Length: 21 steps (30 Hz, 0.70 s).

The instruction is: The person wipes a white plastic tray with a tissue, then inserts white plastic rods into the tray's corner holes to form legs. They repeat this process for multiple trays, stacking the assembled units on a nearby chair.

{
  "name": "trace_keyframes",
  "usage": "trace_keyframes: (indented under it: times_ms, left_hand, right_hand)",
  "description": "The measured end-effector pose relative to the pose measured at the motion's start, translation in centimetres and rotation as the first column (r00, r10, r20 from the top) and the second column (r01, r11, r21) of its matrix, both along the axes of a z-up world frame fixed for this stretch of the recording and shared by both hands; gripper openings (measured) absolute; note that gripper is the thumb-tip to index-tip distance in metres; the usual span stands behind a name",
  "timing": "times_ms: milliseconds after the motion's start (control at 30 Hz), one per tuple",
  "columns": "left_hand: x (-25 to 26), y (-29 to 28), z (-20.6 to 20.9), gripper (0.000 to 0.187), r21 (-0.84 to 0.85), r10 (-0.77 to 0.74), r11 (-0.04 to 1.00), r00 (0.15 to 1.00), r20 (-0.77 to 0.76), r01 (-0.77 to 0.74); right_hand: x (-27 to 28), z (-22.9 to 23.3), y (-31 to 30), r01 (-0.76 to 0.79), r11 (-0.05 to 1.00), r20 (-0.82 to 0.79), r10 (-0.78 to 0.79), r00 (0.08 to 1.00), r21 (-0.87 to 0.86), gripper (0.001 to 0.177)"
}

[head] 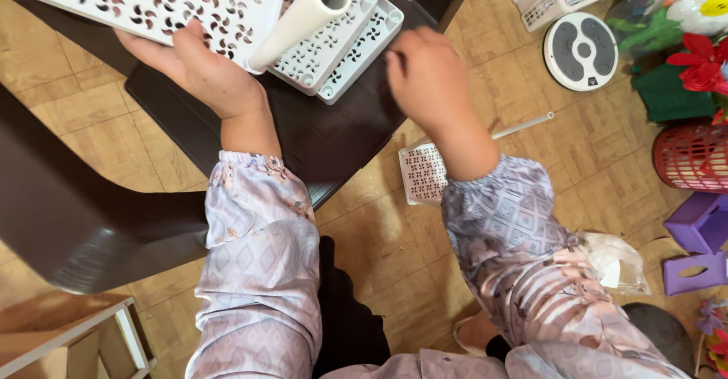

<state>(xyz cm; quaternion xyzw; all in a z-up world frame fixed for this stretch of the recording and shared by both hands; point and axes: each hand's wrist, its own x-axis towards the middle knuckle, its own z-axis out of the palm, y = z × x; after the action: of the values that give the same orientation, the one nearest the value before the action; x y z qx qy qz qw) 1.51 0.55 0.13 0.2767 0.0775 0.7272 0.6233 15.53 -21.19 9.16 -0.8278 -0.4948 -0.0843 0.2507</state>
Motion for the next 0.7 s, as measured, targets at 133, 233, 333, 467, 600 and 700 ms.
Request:
trace_keyframes:
  times_ms: [133, 233, 333, 467, 600, 700]
  left_hand:
    - [0.3, -0.1, 0.1, 0.075, -0.032, 0.033, 0.999, 0.999, -0.029, -0.034]
    - [0.4, -0.3, 0.0, 0.069, 0.011, 0.083, 0.997, 0.988, -0.133, -0.082]
    - [0.5, -0.5, 0.2, 0.072, 0.032, 0.084, 0.996, 0.982, -0.172, -0.08]
    - [0.9, -0.5, 0.1, 0.076, 0.028, 0.098, 0.995, 0.98, -0.171, -0.094]
    - [1.2, -0.8, -0.2, 0.065, 0.116, 0.129, 0.988, 0.962, -0.241, -0.103]
    - [1.4, -1.2, -0.4, 0.068, 0.16, 0.143, 0.983, 0.925, -0.351, -0.091]
  right_hand:
    - [-2.6, 1.6, 4.2, -0.512, 0.815, -0.233, 0.572, 0.787, 0.27, 0.042]
    - [-6.7, 0.8, 6.0, -0.305, 0.801, -0.57, 0.585, 0.576, 0.515, 0.045]
    - [-8.3, -0.2, 7.3, -0.396, 0.685, -0.26, 0.646, 0.718, 0.611, 0.012]
    - [-8.3, -0.6, 7.1, -0.337, 0.738, -0.426, 0.633, 0.647, 0.584, 0.012]
    - [-6.7, 0.7, 5.6, -0.508, 0.708, -0.293, 0.683, 0.67, 0.49, 0.013]
    - [-6.1, 1.3, 4.3, -0.572, 0.68, -0.257, 0.717, 0.647, 0.458, 0.014]
